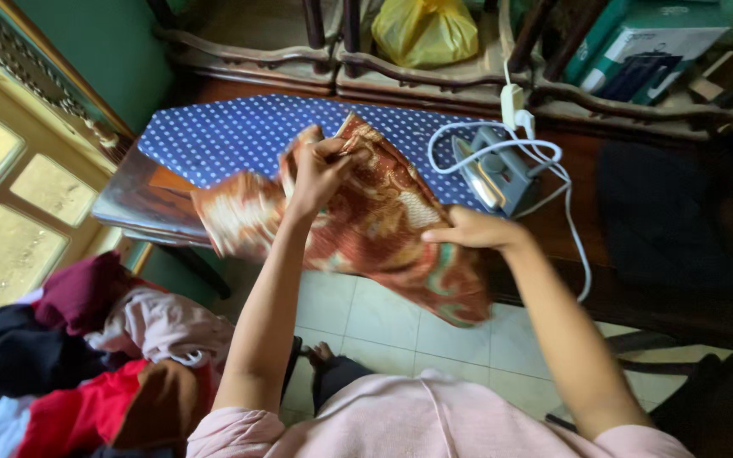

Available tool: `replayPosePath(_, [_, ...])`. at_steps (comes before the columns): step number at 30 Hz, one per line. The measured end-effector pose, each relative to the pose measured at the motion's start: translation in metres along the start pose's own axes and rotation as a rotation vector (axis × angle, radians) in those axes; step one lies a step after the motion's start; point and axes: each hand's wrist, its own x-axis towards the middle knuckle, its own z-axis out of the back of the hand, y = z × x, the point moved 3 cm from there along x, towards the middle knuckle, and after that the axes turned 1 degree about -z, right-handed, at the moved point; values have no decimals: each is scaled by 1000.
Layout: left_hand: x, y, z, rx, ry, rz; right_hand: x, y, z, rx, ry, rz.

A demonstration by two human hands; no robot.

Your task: The person irons a patterned piece of fabric on a blue polka-dotted ironing board. They repeatedly smooth the fabric with their hands, use an iron to press it, and fold the fabric into a smaller rectangle.

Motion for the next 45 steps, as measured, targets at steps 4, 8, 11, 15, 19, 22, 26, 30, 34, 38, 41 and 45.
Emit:
replayPosePath(4, [-21, -9, -31, -356, 28, 66, -72, 8, 40, -68, -36, -72])
replayPosePath(8, [-33, -1, -36, -547, 43, 203, -99, -11, 56, -84, 52, -110])
replayPosePath(11, [-37, 25, -8, -435, -143, 43, -104, -45, 58, -169, 94, -127])
replayPosePath(15, [-51, 62, 36, -308, -234, 4, -97, -70, 50, 9, -38, -74])
replayPosePath(19, [-76, 51, 80, -279, -297, 30, -87, -57, 46, 183, -205, -26])
replayPosePath(22, [-84, 24, 103, -275, -340, 27, -74, -37, 44, 148, -298, -27])
replayPosePath(26, [-86, 20, 135, -214, -367, 4, -59, -8, 42, 279, -404, 148])
replayPosePath(30, [-87, 60, 169, -193, -380, -46, -47, -12, 51, 339, -371, 41])
replayPosePath(34, [-85, 89, 183, -353, -448, -53, -32, -7, 44, -240, -335, 298])
replayPosePath(38, [-77, 84, 187, -356, -599, 44, -21, 1, 26, -334, -209, -49])
replayPosePath(41, [-73, 71, 199, -294, -612, -28, -16, 11, 27, -109, -187, -93])
replayPosePath(45, [-77, 65, 224, -376, -570, 60, -7, 24, 42, 39, -282, 161])
